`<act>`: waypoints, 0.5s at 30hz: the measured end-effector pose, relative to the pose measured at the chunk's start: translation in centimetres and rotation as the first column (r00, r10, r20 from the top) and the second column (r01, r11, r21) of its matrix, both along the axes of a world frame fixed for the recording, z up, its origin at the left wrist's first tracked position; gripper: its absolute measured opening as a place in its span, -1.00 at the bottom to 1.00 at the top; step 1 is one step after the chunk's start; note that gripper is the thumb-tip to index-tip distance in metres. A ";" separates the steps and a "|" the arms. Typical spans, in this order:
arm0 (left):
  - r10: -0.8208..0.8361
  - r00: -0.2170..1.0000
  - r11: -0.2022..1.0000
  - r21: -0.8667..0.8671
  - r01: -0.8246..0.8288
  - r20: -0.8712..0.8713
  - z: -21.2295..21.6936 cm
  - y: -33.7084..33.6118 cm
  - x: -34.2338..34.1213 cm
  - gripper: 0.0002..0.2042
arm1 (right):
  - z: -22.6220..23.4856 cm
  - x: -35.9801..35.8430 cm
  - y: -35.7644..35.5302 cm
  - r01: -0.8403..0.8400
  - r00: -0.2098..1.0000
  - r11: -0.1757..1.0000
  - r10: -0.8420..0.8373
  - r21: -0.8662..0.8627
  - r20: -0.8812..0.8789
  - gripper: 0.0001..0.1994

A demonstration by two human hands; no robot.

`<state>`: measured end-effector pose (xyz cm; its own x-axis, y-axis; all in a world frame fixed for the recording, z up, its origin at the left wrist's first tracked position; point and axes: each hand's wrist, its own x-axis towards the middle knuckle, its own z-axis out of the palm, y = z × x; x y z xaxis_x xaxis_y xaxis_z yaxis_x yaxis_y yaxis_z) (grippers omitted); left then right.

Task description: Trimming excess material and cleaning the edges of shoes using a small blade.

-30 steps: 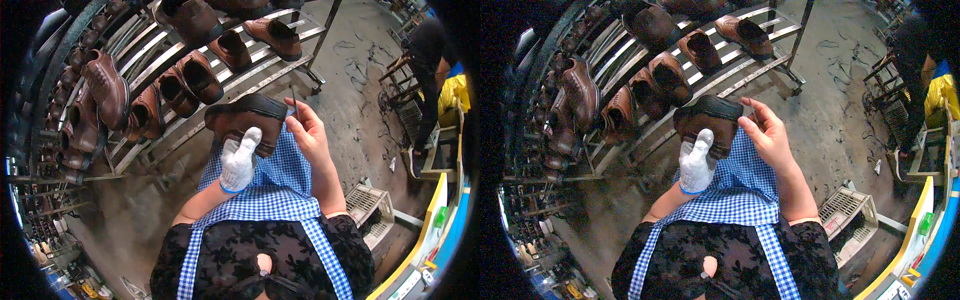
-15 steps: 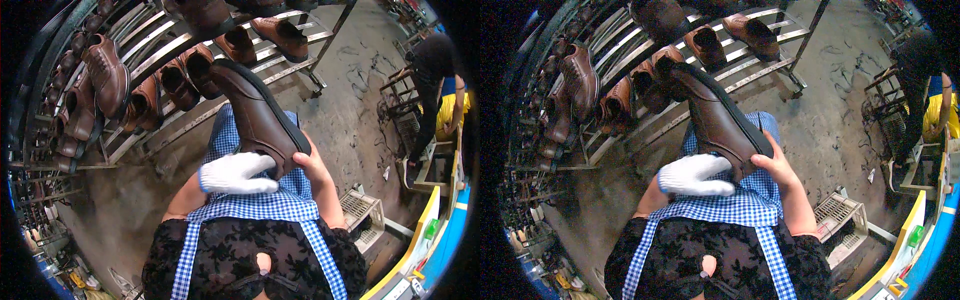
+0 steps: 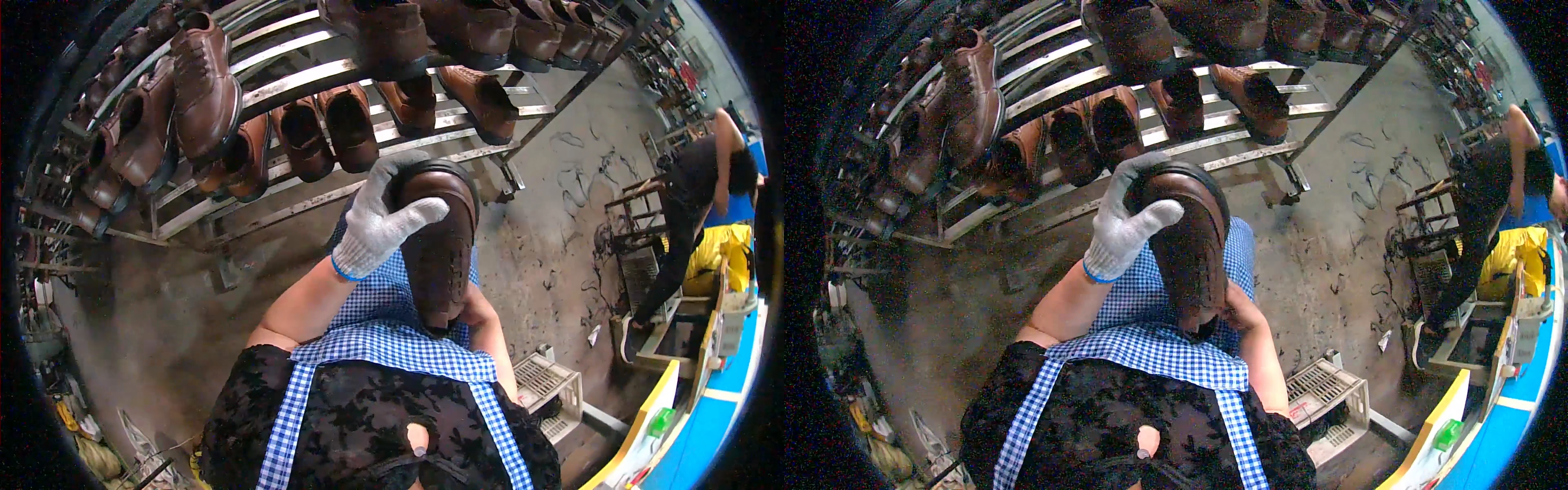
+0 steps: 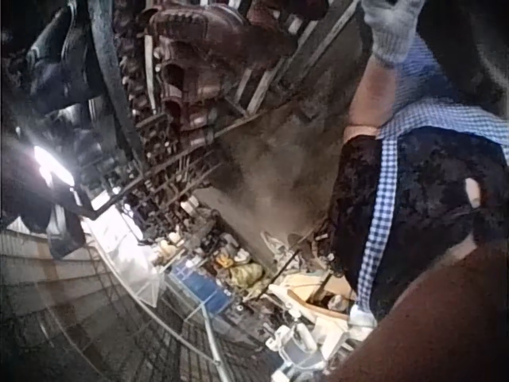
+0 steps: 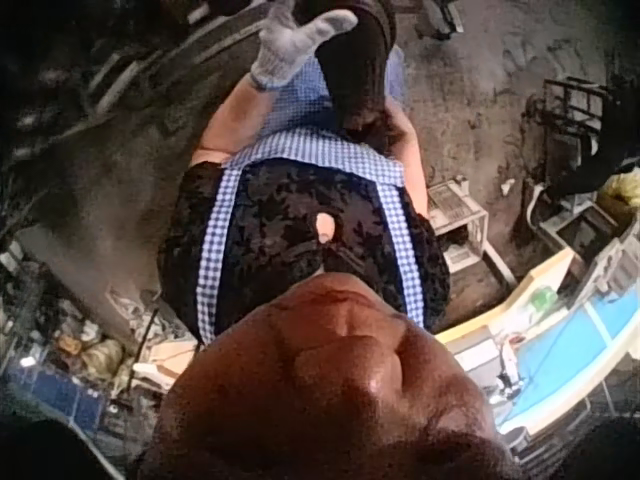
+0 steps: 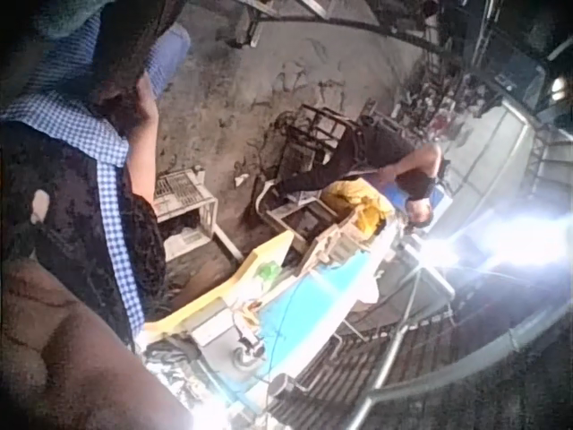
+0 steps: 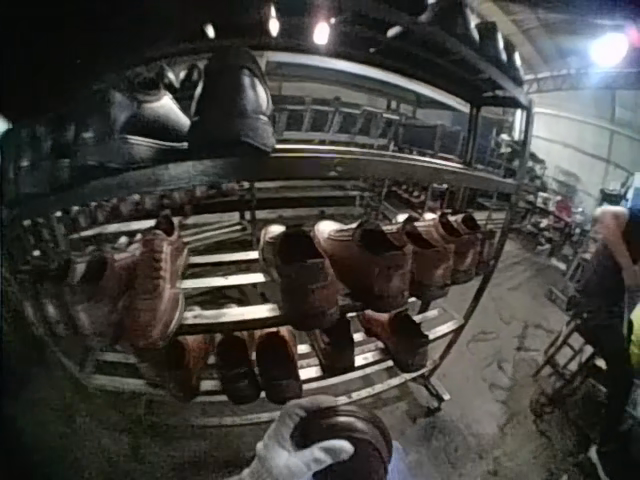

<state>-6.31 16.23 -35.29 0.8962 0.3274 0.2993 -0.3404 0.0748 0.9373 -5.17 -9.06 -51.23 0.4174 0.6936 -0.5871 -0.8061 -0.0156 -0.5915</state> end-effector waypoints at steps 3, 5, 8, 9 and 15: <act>-0.071 0.997 0.994 0.081 0.073 -0.020 0.6 0.5 -0.1 -0.43 | 0.9 0.7 0.5 -0.005 0.991 1.000 0.008 -0.022 0.130 -0.47; -0.069 0.997 0.995 0.065 0.071 -0.035 1.0 0.6 0.2 -0.43 | 3.5 0.7 1.2 0.096 0.978 0.993 -0.083 -0.062 0.192 -0.54; -0.035 0.998 0.958 0.284 0.047 -0.048 2.1 1.0 0.4 -0.45 | 4.4 2.2 0.3 0.049 0.926 0.995 -0.077 0.083 0.371 -0.72; -0.040 0.998 0.957 0.284 0.053 -0.050 2.2 1.0 0.5 -0.45 | 4.4 2.2 0.3 0.054 0.926 0.995 -0.082 0.083 0.369 -0.72; 0.141 0.987 0.981 0.122 -0.150 0.080 1.2 1.2 1.8 -0.47 | 3.5 0.7 0.1 0.046 0.687 0.996 0.024 -0.076 0.726 -0.21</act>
<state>-4.52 17.38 -34.13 0.8167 0.4082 0.4078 -0.4045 -0.0989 0.9092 -4.52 -8.98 -47.74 0.7441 0.6508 -0.1509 -0.1261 -0.0850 -0.9884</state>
